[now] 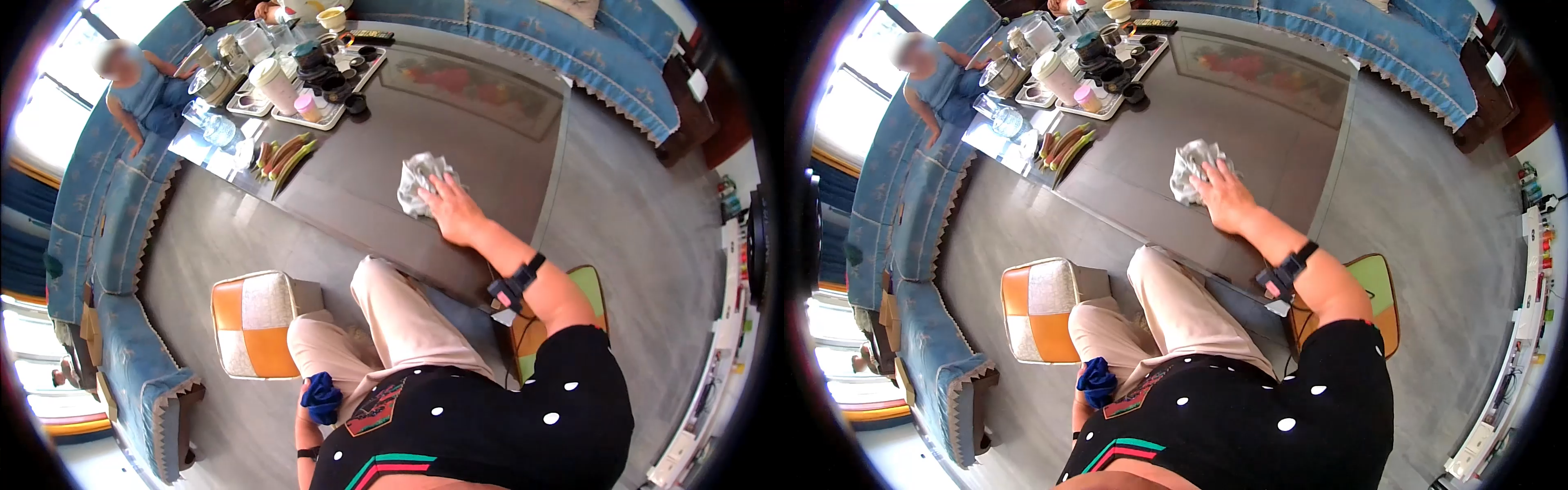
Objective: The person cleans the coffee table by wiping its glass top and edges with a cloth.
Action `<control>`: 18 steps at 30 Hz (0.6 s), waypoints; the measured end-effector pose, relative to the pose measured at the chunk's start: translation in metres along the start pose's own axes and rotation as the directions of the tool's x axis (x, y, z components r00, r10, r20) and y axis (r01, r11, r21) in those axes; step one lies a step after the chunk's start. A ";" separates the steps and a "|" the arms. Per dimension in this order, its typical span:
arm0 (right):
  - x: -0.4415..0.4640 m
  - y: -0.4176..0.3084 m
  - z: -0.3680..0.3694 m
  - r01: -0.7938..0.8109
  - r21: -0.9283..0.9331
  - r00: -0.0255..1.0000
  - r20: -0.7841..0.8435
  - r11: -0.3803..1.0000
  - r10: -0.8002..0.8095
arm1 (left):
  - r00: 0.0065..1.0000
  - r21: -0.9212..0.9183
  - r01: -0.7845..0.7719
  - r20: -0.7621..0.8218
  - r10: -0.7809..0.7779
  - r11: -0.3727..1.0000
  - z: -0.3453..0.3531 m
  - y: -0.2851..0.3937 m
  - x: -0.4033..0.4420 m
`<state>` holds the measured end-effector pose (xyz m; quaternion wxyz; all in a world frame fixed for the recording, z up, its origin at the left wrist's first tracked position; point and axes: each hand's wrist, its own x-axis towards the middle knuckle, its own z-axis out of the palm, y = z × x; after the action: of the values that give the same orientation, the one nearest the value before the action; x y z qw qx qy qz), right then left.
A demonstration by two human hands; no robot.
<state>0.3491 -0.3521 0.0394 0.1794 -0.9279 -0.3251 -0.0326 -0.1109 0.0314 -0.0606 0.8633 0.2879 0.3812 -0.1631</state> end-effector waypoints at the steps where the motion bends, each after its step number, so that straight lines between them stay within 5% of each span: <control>1: 0.019 0.011 0.004 -0.020 -0.053 1.000 0.014 0.998 0.021 | 0.999 0.036 -0.020 -0.048 0.022 0.999 0.023 0.003 -0.004; 8: 0.132 0.078 -0.003 -0.371 -0.173 0.924 0.034 0.913 0.382 | 1.000 -0.026 -0.027 0.008 0.027 0.999 0.010 0.000 -0.002; 18: 0.225 0.060 0.016 -0.410 -0.146 0.904 0.066 0.900 0.423 | 0.997 -0.173 0.050 0.063 -0.040 0.984 0.004 -0.003 -0.005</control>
<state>0.5622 -0.2567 0.0456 0.1063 -0.9860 -0.1246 0.0304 -0.1135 0.0268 -0.0559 0.8922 0.1973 0.3746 -0.1571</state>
